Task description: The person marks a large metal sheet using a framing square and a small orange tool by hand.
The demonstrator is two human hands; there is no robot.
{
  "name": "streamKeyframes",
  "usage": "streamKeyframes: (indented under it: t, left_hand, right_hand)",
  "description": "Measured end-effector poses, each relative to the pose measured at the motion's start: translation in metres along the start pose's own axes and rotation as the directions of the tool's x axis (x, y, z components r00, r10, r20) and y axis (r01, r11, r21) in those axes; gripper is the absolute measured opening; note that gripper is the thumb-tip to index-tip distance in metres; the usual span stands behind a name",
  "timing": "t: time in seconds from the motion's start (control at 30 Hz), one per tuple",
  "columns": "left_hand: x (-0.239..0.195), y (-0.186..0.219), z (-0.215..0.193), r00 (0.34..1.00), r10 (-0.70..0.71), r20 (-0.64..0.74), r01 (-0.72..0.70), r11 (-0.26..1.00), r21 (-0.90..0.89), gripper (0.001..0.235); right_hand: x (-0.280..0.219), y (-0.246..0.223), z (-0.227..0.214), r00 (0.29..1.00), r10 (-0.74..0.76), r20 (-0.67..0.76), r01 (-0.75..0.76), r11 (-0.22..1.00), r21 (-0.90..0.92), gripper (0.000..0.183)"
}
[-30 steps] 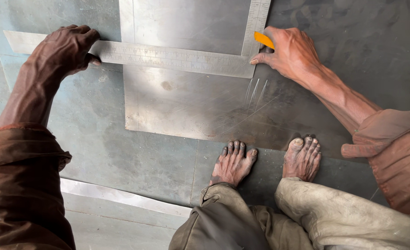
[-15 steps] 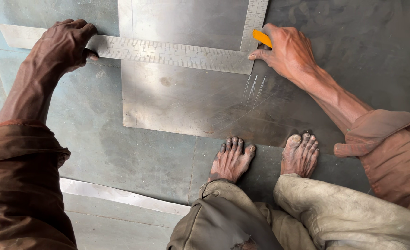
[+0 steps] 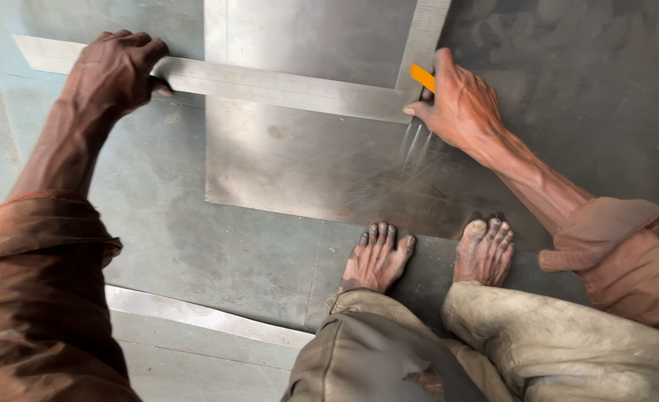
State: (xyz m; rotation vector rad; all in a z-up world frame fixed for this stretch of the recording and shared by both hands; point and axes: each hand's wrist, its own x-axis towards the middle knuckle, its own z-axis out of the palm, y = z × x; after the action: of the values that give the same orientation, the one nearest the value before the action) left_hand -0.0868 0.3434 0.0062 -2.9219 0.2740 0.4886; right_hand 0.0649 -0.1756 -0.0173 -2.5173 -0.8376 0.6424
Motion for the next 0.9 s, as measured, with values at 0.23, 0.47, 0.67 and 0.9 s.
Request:
streamKeyframes:
  t: [0.23,0.47,0.67,0.9]
  left_hand:
    - [0.005,-0.002,0.002,0.995,-0.1,-0.011,0.094,0.967,-0.236,0.066]
    - [-0.003,0.017,0.012,0.968,-0.154,-0.199,0.076,0.933,-0.352,0.058]
    - [-0.008,0.025,0.016,0.943,-0.144,-0.3,0.035,0.939,-0.343,0.056]
    - [-0.002,0.023,0.021,0.95,-0.098,-0.296,0.017,0.964,-0.264,0.057]
  right_hand:
    - [-0.011,-0.03,-0.015,0.992,0.126,-0.002,-0.126,0.99,-0.064,0.061]
    - [-0.007,-0.023,-0.008,0.987,0.163,0.002,-0.16,0.971,-0.18,0.071]
    - [-0.006,-0.01,0.0,0.989,0.147,0.001,-0.144,0.97,-0.195,0.071]
    - [-0.004,-0.008,0.0,0.989,0.149,0.002,-0.146,0.971,-0.188,0.071]
